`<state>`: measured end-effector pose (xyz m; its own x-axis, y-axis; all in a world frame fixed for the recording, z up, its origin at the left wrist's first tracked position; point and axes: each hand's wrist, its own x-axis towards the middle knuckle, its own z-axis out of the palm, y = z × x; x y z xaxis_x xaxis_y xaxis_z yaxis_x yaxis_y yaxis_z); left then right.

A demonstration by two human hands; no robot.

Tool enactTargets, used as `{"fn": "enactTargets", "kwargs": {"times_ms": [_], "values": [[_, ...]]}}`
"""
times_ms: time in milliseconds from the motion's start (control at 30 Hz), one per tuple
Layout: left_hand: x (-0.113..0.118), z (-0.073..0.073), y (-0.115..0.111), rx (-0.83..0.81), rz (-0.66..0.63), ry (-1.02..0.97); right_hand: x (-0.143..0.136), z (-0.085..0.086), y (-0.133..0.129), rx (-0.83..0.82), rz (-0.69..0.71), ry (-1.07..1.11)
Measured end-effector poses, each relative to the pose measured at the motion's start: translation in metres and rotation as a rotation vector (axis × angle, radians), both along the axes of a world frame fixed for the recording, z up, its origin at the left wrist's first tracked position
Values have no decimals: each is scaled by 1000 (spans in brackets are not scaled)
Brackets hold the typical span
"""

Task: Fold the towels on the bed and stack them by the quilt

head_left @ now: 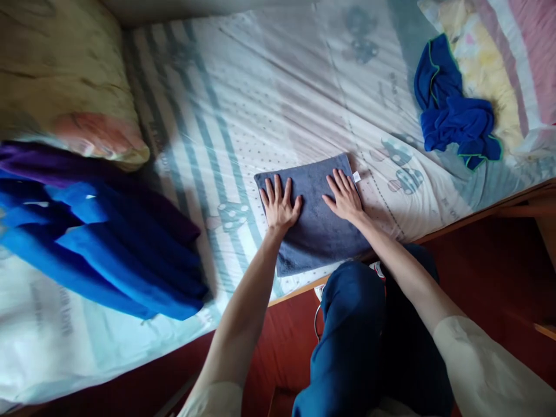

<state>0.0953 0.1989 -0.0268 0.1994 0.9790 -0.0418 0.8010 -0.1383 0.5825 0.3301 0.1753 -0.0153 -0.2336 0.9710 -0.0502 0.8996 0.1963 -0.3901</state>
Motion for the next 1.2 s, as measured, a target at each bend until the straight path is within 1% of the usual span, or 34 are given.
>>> {"fn": "enactTargets", "kwargs": {"times_ms": [100,200,300,400,467,533,633,700,733,767,833,967,1067,1133,1200], "values": [[-9,-8,14,-5,5,27,17,-12,28,16,-19,-8],[-11,-9,23,6,-5,54,26,-17,52,26,-28,-4],[-10,-7,28,25,1,87,29,-14,66,22,-29,0],[-6,0,29,20,7,107,24,-3,68,-11,-41,-25],[-2,6,21,22,-4,113,15,7,56,-17,-56,-32],[4,12,1,35,-37,114,6,17,32,-2,-40,-11],[6,14,-46,46,-88,117,0,24,-20,0,3,24],[2,11,-77,48,-79,117,1,24,-50,-22,-9,25],[-1,10,-89,53,-65,114,4,23,-60,-30,-19,24],[-4,8,-98,59,-49,111,6,22,-66,-32,-27,22],[-9,5,-106,69,-27,103,10,19,-69,-25,-38,23],[-8,0,-100,65,-24,107,13,16,-60,-1,-48,34],[-3,-1,-104,61,-4,125,14,16,-64,13,-40,38],[0,-1,-117,54,9,132,18,14,-77,19,-50,28],[1,-1,-138,45,14,131,23,11,-95,20,-81,8]]}}
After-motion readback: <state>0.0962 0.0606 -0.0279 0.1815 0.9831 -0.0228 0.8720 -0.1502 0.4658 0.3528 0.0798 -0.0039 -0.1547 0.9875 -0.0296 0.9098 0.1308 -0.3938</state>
